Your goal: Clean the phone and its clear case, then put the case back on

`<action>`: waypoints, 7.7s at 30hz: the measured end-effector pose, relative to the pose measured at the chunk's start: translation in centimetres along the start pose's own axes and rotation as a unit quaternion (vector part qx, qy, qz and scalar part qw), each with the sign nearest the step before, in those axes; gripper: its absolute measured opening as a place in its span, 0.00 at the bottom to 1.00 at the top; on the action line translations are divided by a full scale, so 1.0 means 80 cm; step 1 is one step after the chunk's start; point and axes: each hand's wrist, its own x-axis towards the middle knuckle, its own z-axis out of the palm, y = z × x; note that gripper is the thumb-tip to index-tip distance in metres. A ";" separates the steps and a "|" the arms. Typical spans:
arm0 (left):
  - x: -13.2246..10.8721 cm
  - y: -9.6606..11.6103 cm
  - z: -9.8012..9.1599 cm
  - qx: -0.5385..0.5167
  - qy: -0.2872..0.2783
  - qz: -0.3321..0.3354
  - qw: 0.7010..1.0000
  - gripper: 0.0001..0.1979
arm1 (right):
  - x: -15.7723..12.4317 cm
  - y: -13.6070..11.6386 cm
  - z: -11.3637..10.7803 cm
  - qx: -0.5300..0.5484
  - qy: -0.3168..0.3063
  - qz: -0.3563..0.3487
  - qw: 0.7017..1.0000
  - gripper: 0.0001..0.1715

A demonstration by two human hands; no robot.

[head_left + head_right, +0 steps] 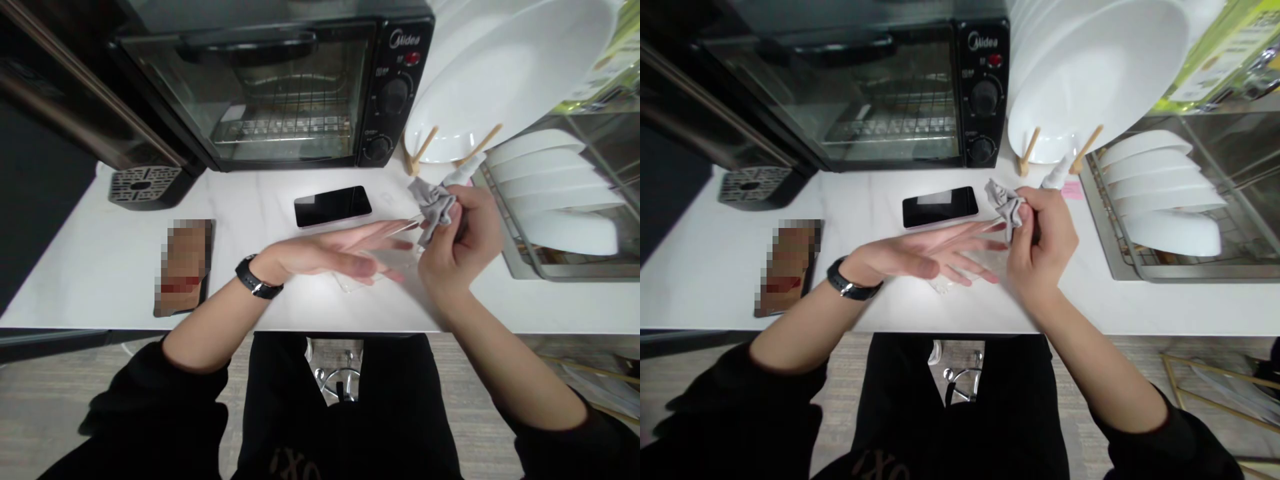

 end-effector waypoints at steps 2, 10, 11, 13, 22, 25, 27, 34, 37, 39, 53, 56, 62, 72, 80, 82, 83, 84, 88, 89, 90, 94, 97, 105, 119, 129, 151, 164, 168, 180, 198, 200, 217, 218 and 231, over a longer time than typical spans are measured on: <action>-0.013 0.018 0.003 0.073 0.026 0.007 0.997 0.38 | -0.003 0.004 0.000 -0.009 0.009 0.032 0.999 0.15; -0.016 0.008 -0.005 0.213 0.323 0.126 0.913 0.14 | -0.006 0.005 0.005 -0.023 -0.031 0.059 0.998 0.15; -0.015 0.002 -0.008 0.213 0.334 0.136 0.908 0.14 | -0.007 0.006 0.006 -0.019 -0.040 0.055 0.997 0.15; -0.014 -0.010 -0.011 0.209 0.344 0.149 0.903 0.14 | -0.009 0.007 0.007 -0.014 -0.050 0.052 0.997 0.15; -0.006 -0.041 -0.014 0.366 0.382 0.243 0.813 0.12 | -0.009 0.010 0.010 -0.035 -0.103 0.078 0.991 0.16; -0.004 -0.044 -0.017 0.392 0.366 0.251 0.806 0.12 | -0.008 0.008 0.012 -0.047 -0.137 0.067 0.987 0.15; -0.002 -0.047 -0.019 0.390 0.355 0.243 0.814 0.13 | -0.008 0.007 0.013 -0.056 -0.154 0.057 0.985 0.15; 0.003 -0.057 -0.026 0.398 0.361 0.168 0.827 0.18 | -0.007 0.011 0.012 -0.071 -0.130 0.012 0.989 0.13; 0.003 -0.058 -0.026 0.409 0.357 0.170 0.823 0.17 | -0.007 0.010 0.012 -0.071 -0.123 -0.010 0.990 0.12; 0.003 -0.057 -0.025 0.414 0.362 0.171 0.818 0.17 | -0.006 0.008 0.012 -0.072 -0.130 -0.025 0.989 0.10; 0.006 -0.050 -0.021 0.568 0.382 0.071 0.726 0.10 | -0.009 -0.014 0.021 -0.038 -0.198 -0.236 0.951 0.24; 0.005 -0.052 -0.021 0.551 0.372 0.070 0.744 0.11 | -0.006 -0.019 0.014 -0.053 -0.174 -0.229 0.956 0.23; 0.002 -0.054 -0.017 0.460 0.357 0.119 0.805 0.16 | 0.009 -0.003 -0.027 -0.135 -0.106 -0.090 0.981 0.19; 0.000 -0.056 -0.016 0.496 0.347 0.124 0.786 0.18 | -0.003 0.004 -0.032 -0.202 -0.171 -0.118 0.957 0.19; -0.002 -0.055 -0.012 0.507 0.340 0.131 0.781 0.18 | -0.010 0.003 -0.034 -0.200 -0.191 -0.105 0.955 0.21; -0.002 -0.055 -0.012 0.505 0.340 0.132 0.782 0.19 | -0.010 0.003 -0.034 -0.197 -0.188 -0.104 0.957 0.21; -0.002 -0.055 -0.012 0.504 0.341 0.130 0.783 0.19 | -0.010 0.003 -0.034 -0.195 -0.186 -0.105 0.957 0.21; -0.002 -0.055 -0.013 0.502 0.343 0.129 0.784 0.19 | -0.009 0.003 -0.034 -0.191 -0.184 -0.107 0.958 0.21; -0.002 -0.056 -0.014 0.492 0.345 0.122 0.790 0.19 | -0.008 0.000 -0.035 -0.179 -0.174 -0.126 0.960 0.22; -0.002 -0.056 -0.014 0.490 0.345 0.122 0.791 0.19 | -0.008 0.000 -0.035 -0.177 -0.170 -0.131 0.961 0.23; -0.002 -0.056 -0.015 0.488 0.345 0.121 0.792 0.19 | -0.008 0.000 -0.035 -0.174 -0.168 -0.134 0.961 0.23; -0.001 -0.057 -0.017 0.476 0.348 0.115 0.799 0.19 | -0.008 -0.001 -0.037 -0.170 -0.158 -0.140 0.963 0.24; -0.001 -0.057 -0.017 0.461 0.352 0.111 0.807 0.18 | -0.008 -0.002 -0.038 -0.171 -0.150 -0.144 0.963 0.23; -0.002 -0.057 -0.020 0.429 0.356 0.114 0.822 0.15 | -0.006 -0.004 -0.039 -0.179 -0.153 -0.134 0.963 0.21; -0.001 -0.058 -0.022 0.448 0.356 0.120 0.811 0.17 | -0.007 -0.006 -0.034 -0.162 -0.162 -0.103 0.968 0.22; -0.001 -0.057 -0.019 0.468 0.358 0.126 0.798 0.16 | -0.014 -0.009 -0.035 -0.186 -0.184 -0.082 0.962 0.25; -0.005 -0.051 -0.025 0.523 0.363 0.172 0.752 0.13 | -0.044 -0.064 0.015 -0.208 -0.292 -0.150 0.921 0.31; -0.001 -0.057 -0.020 0.422 0.370 0.106 0.820 0.17 | -0.008 -0.002 -0.047 -0.300 -0.246 -0.101 0.916 0.30; 0.000 -0.058 -0.022 0.434 0.369 0.117 0.813 0.17 | -0.012 -0.008 -0.039 -0.294 -0.249 -0.086 0.919 0.32; -0.007 -0.051 -0.030 0.514 0.326 0.163 0.776 0.15 | -0.034 -0.072 0.014 -0.199 -0.316 -0.107 0.921 0.33; 0.000 -0.051 -0.019 0.494 0.361 0.123 0.781 0.12 | -0.015 -0.026 -0.025 -0.264 -0.282 -0.126 0.914 0.28; 0.000 -0.054 -0.020 0.470 0.361 0.122 0.796 0.14 | -0.011 -0.014 -0.036 -0.279 -0.275 -0.121 0.912 0.29; 0.001 -0.049 -0.020 0.505 0.390 0.107 0.763 0.15 | -0.037 -0.059 0.011 -0.215 -0.281 -0.074 0.932 0.27; 0.000 -0.050 -0.022 0.505 0.398 0.102 0.759 0.16 | -0.041 -0.065 0.017 -0.205 -0.290 -0.069 0.932 0.28; 0.001 -0.049 -0.023 0.506 0.387 0.121 0.761 0.17 | -0.035 -0.058 0.009 -0.235 -0.281 -0.094 0.926 0.26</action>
